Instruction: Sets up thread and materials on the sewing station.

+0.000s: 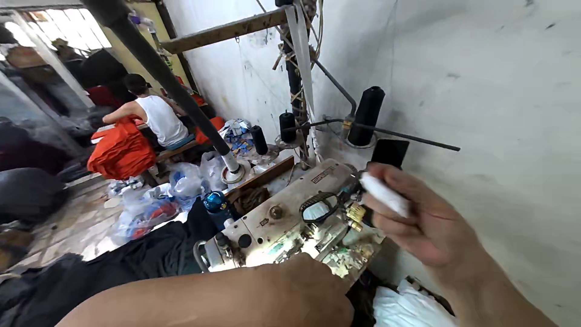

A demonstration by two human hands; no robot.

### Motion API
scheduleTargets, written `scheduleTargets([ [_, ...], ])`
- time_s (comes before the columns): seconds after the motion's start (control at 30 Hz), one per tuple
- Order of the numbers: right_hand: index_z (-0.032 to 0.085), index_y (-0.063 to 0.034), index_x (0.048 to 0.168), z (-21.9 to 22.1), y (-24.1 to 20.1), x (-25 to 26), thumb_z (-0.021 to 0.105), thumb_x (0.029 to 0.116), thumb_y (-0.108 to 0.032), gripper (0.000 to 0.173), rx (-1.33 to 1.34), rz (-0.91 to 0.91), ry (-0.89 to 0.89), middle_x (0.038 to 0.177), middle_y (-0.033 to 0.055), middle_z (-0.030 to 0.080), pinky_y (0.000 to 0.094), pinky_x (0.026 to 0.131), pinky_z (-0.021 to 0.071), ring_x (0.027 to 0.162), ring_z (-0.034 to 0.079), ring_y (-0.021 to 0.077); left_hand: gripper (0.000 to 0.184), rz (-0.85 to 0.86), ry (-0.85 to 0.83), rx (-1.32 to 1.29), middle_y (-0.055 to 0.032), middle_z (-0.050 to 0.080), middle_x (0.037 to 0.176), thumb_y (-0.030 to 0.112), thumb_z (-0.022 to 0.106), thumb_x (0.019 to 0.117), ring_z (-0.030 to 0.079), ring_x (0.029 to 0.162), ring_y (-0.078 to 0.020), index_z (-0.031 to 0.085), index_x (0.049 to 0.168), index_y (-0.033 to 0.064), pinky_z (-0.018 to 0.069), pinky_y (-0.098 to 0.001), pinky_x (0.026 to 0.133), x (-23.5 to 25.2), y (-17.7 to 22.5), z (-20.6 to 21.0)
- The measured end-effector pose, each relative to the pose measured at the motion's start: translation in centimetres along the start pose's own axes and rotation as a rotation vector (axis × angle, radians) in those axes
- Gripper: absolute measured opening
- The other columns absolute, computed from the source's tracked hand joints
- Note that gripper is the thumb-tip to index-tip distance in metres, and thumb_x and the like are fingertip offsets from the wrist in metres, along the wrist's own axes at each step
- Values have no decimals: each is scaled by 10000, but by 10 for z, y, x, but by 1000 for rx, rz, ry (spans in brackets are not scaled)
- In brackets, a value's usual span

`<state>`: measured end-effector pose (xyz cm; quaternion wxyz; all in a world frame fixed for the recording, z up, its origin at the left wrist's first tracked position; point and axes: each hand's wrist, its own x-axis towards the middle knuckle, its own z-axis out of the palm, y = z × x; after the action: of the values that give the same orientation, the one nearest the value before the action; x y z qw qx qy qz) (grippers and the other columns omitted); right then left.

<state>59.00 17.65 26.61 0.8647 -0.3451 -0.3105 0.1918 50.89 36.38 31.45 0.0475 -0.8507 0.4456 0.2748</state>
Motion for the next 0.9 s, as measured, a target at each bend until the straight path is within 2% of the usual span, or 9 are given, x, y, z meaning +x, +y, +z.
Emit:
scheduleTargets([
  [0.07,764,-169,1031,-6,-13,-23,581,1031,-272,210,-184,-113,118,657,-127,581,72,435,371,486,454,-84,348,-104,119,72,-213,682,1161,287,618,1019,682,1018,-415,689,1223,15,552,-587,784,-18,-5,-15],
  [0.17,783,-200,1039,-22,-24,-52,578,1032,-252,212,-374,-195,264,706,-143,644,77,437,397,501,488,-86,227,-244,719,208,-122,730,1037,236,664,975,725,916,-313,749,1118,83,591,-532,718,-27,-47,-45],
  [0.23,784,-192,1045,-28,-27,-64,599,1024,-263,200,-372,-207,295,728,-131,664,79,443,410,510,503,-85,221,-318,883,255,-146,726,1070,189,608,1009,713,957,-338,750,1125,65,561,-576,773,-16,-83,-80],
  [0.33,782,-179,1057,-31,-29,-68,598,1024,-256,203,-355,-219,279,764,-119,692,79,458,435,532,534,-82,329,-415,891,136,-221,710,1126,188,468,1083,675,1083,-389,718,1145,-17,491,-598,933,16,-131,-129],
  [0.47,773,-173,1099,-38,-31,-76,569,1043,-267,232,-360,-206,233,824,-120,717,84,480,464,569,571,-77,439,-528,708,-159,-200,656,976,284,430,1114,612,911,-288,683,1028,-65,459,-500,848,53,-164,-160],
  [0.53,771,-177,1102,-43,-32,-80,565,1043,-269,234,-356,-197,243,833,-119,720,83,479,464,575,579,-76,320,-531,647,-220,-82,687,901,251,528,1075,614,806,-145,721,989,11,483,-378,790,62,-169,-163],
  [0.57,771,-174,1104,-46,-32,-81,563,1044,-270,236,-350,-195,247,836,-116,722,83,479,462,576,580,-75,249,-532,657,-247,-49,692,875,219,580,1048,607,765,-102,732,988,32,493,-335,769,63,-170,-162],
  [0.63,768,-171,1109,-51,-31,-82,558,1049,-270,239,-343,-191,244,832,-115,717,83,475,454,574,573,-75,185,-541,718,-279,-73,692,898,181,636,1013,611,783,-122,731,1010,22,497,-355,787,63,-171,-159],
  [0.9,771,-166,1102,-54,-22,-70,561,1047,-255,235,-336,-174,219,825,-114,708,79,476,449,556,549,-78,191,-497,1052,-322,-73,702,903,167,616,1019,645,798,-116,713,1025,3,524,-330,788,50,-173,-149],
])
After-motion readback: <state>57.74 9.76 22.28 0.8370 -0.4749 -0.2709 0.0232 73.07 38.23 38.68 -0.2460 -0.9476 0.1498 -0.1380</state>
